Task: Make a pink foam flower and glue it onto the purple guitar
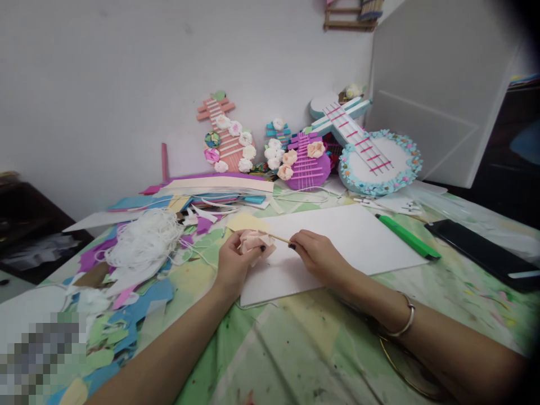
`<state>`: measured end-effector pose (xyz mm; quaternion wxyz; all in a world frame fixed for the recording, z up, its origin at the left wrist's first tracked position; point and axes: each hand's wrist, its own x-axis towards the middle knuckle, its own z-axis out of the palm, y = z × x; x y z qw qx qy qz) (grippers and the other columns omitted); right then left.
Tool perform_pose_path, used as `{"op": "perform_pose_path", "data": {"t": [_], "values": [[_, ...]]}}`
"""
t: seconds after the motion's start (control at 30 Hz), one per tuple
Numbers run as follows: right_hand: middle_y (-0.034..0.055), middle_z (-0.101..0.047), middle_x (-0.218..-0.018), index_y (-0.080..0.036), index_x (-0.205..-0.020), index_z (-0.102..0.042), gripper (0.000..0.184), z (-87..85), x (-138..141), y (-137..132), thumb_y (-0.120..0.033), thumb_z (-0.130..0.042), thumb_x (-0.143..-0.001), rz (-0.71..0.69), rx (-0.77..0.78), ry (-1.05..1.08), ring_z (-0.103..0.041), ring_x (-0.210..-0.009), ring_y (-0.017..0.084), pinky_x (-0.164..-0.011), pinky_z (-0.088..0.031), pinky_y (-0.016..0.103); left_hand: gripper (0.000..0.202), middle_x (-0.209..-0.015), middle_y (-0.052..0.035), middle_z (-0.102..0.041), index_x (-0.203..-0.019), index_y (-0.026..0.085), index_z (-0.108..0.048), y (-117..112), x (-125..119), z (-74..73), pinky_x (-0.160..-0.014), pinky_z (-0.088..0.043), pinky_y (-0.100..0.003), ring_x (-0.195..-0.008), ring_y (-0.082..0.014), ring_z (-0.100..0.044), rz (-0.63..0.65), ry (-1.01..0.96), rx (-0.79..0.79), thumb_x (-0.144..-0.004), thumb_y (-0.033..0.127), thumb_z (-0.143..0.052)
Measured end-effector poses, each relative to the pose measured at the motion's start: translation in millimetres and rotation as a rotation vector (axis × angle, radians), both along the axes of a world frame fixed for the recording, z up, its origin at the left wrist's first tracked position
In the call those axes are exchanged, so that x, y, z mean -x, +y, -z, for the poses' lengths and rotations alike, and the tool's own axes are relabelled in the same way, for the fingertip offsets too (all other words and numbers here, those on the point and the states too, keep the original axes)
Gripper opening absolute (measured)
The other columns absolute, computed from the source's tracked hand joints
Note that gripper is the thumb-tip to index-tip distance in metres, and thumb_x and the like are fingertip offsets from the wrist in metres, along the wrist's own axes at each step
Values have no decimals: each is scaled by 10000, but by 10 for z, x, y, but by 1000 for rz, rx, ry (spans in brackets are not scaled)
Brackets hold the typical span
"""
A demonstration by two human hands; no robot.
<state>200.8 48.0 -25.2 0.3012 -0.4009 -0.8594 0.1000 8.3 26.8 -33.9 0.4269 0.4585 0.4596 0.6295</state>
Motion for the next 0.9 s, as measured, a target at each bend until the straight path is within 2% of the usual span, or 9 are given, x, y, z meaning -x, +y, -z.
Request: {"op": "perform_pose_path", "data": {"t": [0.23, 0.37, 0.47, 0.57, 0.67, 0.77, 0.83, 0.9], "values": [[50, -584, -798, -160, -857, -591, 161, -56, -6, -39, -143, -432, -879, -14, -88, 139, -529, -737, 150, -678, -403, 267, 336, -825, -5, -618, -869, 155, -584, 22, 26, 42, -685, -478, -265, -745, -144, -577, -12, -1, -4, -565, 176, -727], [76, -552, -807, -160, -856, -641, 162, -136, -42, -37, -184, -480, -865, 95, -344, 320, -500, -800, 184, -708, -407, 309, 365, -876, -27, -635, -914, 159, -580, 7, 1, 22, -662, -485, -259, -769, -156, -592, 52, -58, 38, -581, 175, -727], [36, -555, -679, -188, -887, -669, 161, -193, -85, -35, -196, -511, -861, 148, -438, 394, -490, -693, 167, -688, -392, 323, 415, -897, -42, -651, -970, 152, -589, 6, -10, -13, -624, -474, -227, -745, -142, -596, 104, -170, 103, -582, 176, -733], [8, -616, -639, -195, -947, -652, 177, -195, -103, -33, -161, -501, -861, 113, -363, 451, -534, -661, 154, -725, -401, 327, 444, -919, -47, -654, -1012, 148, -592, 30, 6, -33, -613, -470, -208, -755, -137, -602, 105, -262, 149, -592, 176, -734], [25, -687, -854, -201, -1033, -618, 273, -147, -93, -26, -95, -459, -838, 31, -192, 509, -597, -848, 169, -831, -409, 342, 373, -936, -60, -653, -993, 125, -610, 54, 29, -40, -646, -488, -215, -786, -144, -608, 115, -330, 163, -632, 149, -698], [32, -661, -1026, -209, -1075, -608, 398, -111, -80, -29, -31, -420, -773, -66, -27, 553, -580, -980, 172, -889, -407, 343, 273, -904, -70, -654, -934, 90, -633, 61, 37, -47, -678, -504, -222, -778, -140, -608, 138, -420, 181, -660, 84, -632], [38, -659, -1009, -194, -1054, -620, 384, -115, -73, -45, -42, -412, -770, -117, 57, 596, -581, -972, 167, -874, -420, 326, 234, -888, -75, -654, -901, 76, -642, 66, 41, -51, -720, -515, -243, -780, -144, -611, 137, -506, 193, -674, 47, -591], [40, -665, -889, -171, -945, -647, 252, -136, -61, -69, -112, -444, -808, -131, 110, 599, -595, -857, 155, -791, -441, 292, 217, -881, -82, -654, -885, 73, -644, 79, 55, -54, -767, -520, -283, -800, -160, -618, 111, -605, 219, -694, 22, -557]]}}
